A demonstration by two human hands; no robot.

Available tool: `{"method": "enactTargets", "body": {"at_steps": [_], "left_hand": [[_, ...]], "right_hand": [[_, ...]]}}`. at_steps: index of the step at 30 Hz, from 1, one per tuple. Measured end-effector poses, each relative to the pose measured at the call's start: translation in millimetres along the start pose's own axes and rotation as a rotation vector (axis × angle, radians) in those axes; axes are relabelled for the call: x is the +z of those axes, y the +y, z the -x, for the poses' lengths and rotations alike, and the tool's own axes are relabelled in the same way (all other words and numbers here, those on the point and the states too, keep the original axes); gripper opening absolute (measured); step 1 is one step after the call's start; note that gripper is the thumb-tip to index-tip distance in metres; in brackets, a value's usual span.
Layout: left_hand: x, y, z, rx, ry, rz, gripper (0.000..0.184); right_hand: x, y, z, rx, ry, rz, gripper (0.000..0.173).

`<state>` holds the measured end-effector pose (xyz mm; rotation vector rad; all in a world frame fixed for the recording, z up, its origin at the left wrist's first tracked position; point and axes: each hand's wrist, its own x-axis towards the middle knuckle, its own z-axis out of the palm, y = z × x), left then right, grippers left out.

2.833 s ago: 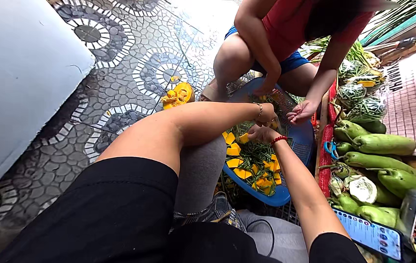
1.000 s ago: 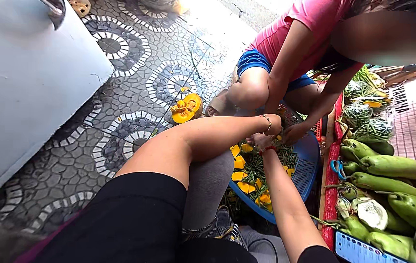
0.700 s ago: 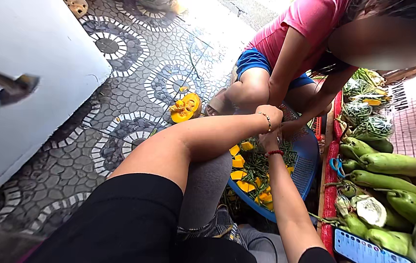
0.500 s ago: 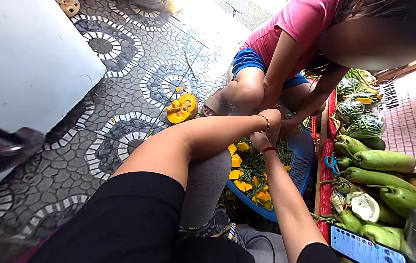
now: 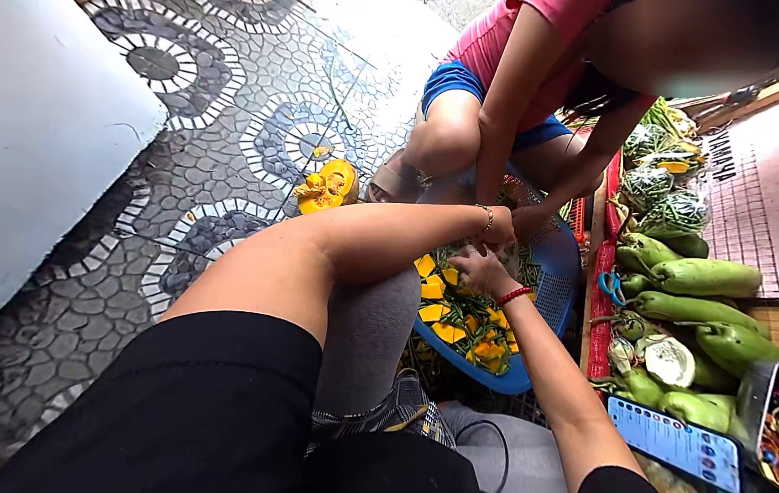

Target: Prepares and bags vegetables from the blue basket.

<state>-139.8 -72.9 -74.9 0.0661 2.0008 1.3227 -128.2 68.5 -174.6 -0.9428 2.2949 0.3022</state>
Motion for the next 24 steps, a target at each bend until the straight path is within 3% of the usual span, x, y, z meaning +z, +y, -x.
{"method": "enactTargets", "body": {"at_steps": [4, 9, 14, 18, 20, 22, 24], "left_hand": [[1, 6, 3, 0.034, -0.042, -0.114, 0.037], [0, 14, 22, -0.078, -0.103, -0.483, 0.016], [0, 17, 23, 0.019, -0.007, -0.498, 0.014], [-10, 9, 22, 0.141, 0.107, -0.536, 0.015], [-12, 8, 21, 0.154, 0.118, -0.541, 0.018], [-11, 8, 18, 0.165, 0.129, -0.537, 0.018], [-7, 8, 15, 0.188, 0.145, -0.511, 0.018]], "right_hand": [[-6, -9, 0, 0.022, -0.108, 0.106, 0.050], [2, -1, 3, 0.084, -0.082, -0.162, 0.047], [-4, 0, -9, 0.119, -0.018, -0.131, 0.038], [-21, 3, 23, 0.092, 0.338, -0.417, 0.025], [-31, 6, 43, 0.117, 0.434, -0.637, 0.021], [-34, 8, 55, 0.160, 0.461, -0.823, 0.024], [-31, 9, 54, 0.310, 0.370, -0.934, 0.029]]}}
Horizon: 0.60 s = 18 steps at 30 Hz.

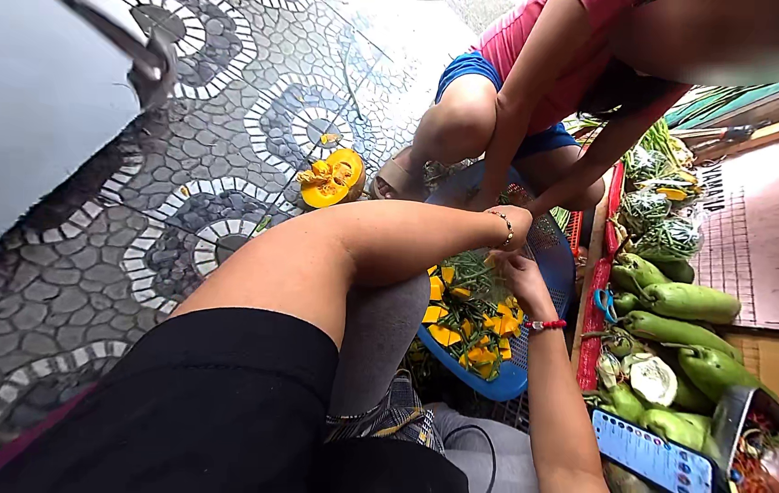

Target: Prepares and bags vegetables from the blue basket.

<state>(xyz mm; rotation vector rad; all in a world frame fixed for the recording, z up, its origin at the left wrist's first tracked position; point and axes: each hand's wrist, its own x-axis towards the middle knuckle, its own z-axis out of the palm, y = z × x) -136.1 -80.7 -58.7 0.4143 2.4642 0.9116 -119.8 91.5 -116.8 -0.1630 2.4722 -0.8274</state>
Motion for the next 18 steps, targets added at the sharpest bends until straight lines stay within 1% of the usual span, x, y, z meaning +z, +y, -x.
{"method": "enactTargets", "body": {"at_steps": [2, 3, 5, 6, 7, 9, 10, 11, 14, 15, 16, 18], "left_hand": [[3, 3, -1, 0.015, 0.003, 0.021, 0.021], [5, 5, -2, 0.018, 0.000, 0.022, 0.020], [8, 9, -1, 0.018, -0.023, -0.008, 0.016], [10, 9, -2, 0.021, -0.036, -0.021, 0.015], [11, 8, -3, 0.020, -0.046, -0.027, 0.016], [10, 5, -3, 0.006, -0.056, -0.040, 0.016], [9, 3, -2, -0.002, -0.064, -0.039, 0.017], [8, 2, -2, -0.012, -0.066, -0.025, 0.019], [3, -1, -1, -0.015, -0.025, 0.016, 0.019], [1, -2, -1, -0.015, -0.011, 0.024, 0.018], [-1, -1, 0, -0.017, 0.000, 0.030, 0.018], [-3, 0, 2, -0.019, 0.014, 0.049, 0.018]], "right_hand": [[13, 3, -8, 0.176, -0.056, 0.081, 0.034], [22, 5, -15, 0.201, -0.076, 0.159, 0.035], [38, 6, -26, 0.172, -0.063, 0.283, 0.036], [43, 7, -29, 0.140, -0.031, 0.247, 0.036], [47, 8, -29, 0.112, 0.032, 0.116, 0.033], [50, 5, -28, 0.098, 0.159, -0.284, 0.026], [49, 3, -27, 0.116, 0.190, -0.368, 0.027], [46, 1, -26, 0.113, 0.202, -0.329, 0.028], [32, -3, -20, 0.034, 0.202, 0.064, 0.024], [27, -8, -16, 0.039, 0.214, 0.118, 0.024], [25, -11, -12, 0.058, 0.241, 0.127, 0.024], [28, -16, -7, 0.115, 0.296, 0.009, 0.023]]}}
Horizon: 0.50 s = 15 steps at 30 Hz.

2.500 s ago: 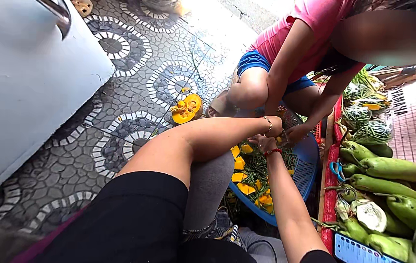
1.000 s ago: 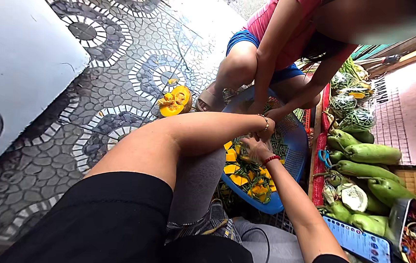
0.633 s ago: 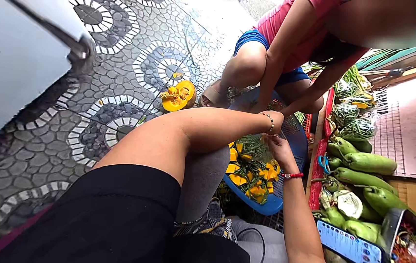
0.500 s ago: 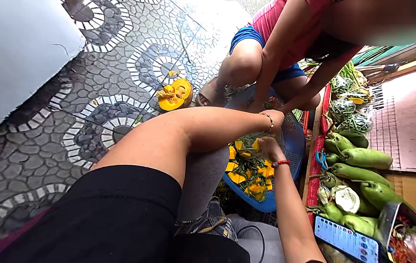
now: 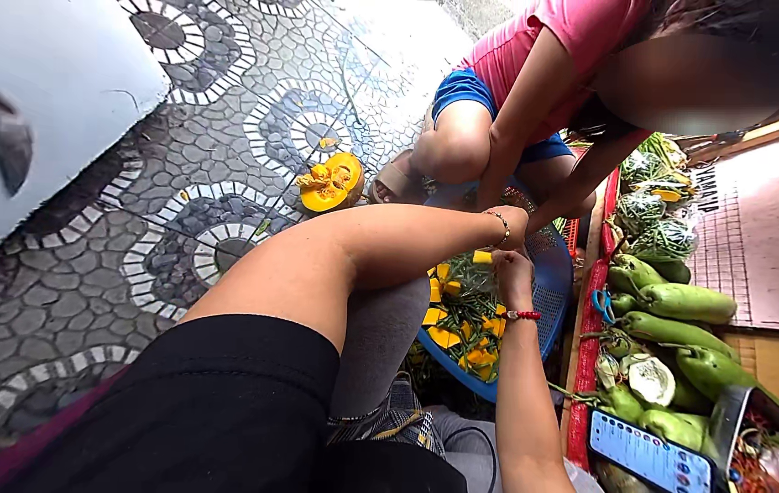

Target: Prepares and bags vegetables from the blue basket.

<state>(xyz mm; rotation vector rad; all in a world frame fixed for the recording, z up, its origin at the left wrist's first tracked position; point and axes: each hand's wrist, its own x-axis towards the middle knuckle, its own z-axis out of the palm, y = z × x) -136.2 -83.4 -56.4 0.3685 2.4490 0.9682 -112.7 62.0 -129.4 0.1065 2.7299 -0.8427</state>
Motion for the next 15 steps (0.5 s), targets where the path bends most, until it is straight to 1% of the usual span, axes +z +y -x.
{"method": "enactTargets", "body": {"at_steps": [4, 6, 7, 10, 13, 15], "left_hand": [[5, 1, -2, 0.016, 0.000, 0.030, 0.019], [6, 2, -1, 0.022, -0.005, 0.042, 0.019], [6, 2, 0, 0.028, -0.004, 0.051, 0.021], [7, 1, 0, 0.054, 0.007, 0.075, 0.021], [9, 2, 0, 0.070, -0.002, 0.058, 0.019], [11, 2, 0, 0.087, -0.019, 0.022, 0.019]], "right_hand": [[21, 5, 8, 0.076, 0.070, -0.456, 0.020], [30, 6, 10, 0.101, 0.064, -0.615, 0.016], [34, 6, 10, 0.108, 0.048, -0.628, 0.016], [44, 5, 5, 0.152, -0.021, -0.531, 0.022], [51, 4, -3, 0.161, -0.062, -0.406, 0.018], [55, 2, -6, 0.184, -0.077, -0.337, 0.021]]}}
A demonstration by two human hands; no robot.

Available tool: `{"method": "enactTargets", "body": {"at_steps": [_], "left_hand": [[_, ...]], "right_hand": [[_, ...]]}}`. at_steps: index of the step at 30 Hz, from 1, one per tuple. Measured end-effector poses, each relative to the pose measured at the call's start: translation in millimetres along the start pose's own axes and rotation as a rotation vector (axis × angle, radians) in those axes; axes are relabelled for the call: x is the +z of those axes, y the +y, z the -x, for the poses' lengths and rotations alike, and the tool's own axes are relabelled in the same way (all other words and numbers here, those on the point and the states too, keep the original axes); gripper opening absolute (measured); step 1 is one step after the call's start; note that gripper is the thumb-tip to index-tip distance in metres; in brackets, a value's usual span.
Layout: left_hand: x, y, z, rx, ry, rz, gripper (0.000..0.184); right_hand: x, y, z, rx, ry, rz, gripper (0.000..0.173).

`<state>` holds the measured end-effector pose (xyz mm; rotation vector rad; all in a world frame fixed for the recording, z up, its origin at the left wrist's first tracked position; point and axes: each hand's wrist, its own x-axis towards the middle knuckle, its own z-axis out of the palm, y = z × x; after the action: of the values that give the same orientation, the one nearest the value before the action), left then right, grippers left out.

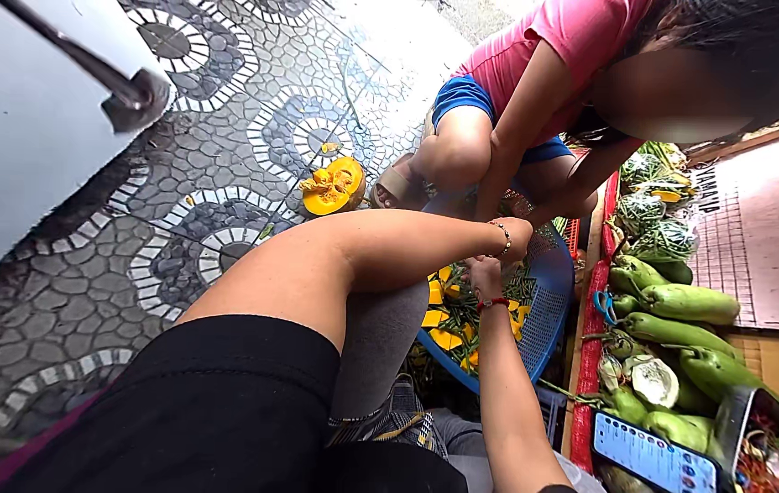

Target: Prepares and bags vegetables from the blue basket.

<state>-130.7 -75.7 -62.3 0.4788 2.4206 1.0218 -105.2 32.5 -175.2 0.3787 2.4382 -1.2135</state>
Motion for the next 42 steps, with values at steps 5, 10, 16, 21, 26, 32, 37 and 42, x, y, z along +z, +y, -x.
{"method": "enactTargets", "body": {"at_steps": [5, 10, 16, 21, 26, 32, 37, 42], "left_hand": [[1, -6, -6, -0.011, 0.009, -0.024, 0.022], [-5, -23, -11, -0.115, 0.118, 0.291, 0.026], [16, -19, -17, -0.127, 0.028, 0.512, 0.026], [20, 4, -6, 0.018, 0.166, 0.344, 0.037], [6, -3, 7, -0.116, 0.133, 0.248, 0.057], [3, -10, 16, -0.242, 0.126, 0.319, 0.030], [17, -15, -1, -0.417, 0.214, 0.707, 0.024], [19, -23, -20, -0.490, 0.164, 0.655, 0.030]], "right_hand": [[-3, -6, -8, 0.019, -0.018, 0.195, 0.030], [-57, -26, 29, -0.127, -0.156, 0.016, 0.047], [-106, -29, 58, -0.462, -0.255, 0.651, 0.031], [-113, -44, 51, -0.618, -0.105, 0.853, 0.012], [-122, -47, 13, -0.716, -0.188, 0.699, 0.026], [-123, -24, -6, -0.984, -0.216, 0.534, 0.020], [-137, 4, 2, -0.861, -0.221, 0.094, 0.029], [-173, 75, -26, -0.388, 0.148, 0.090, 0.028]]}}
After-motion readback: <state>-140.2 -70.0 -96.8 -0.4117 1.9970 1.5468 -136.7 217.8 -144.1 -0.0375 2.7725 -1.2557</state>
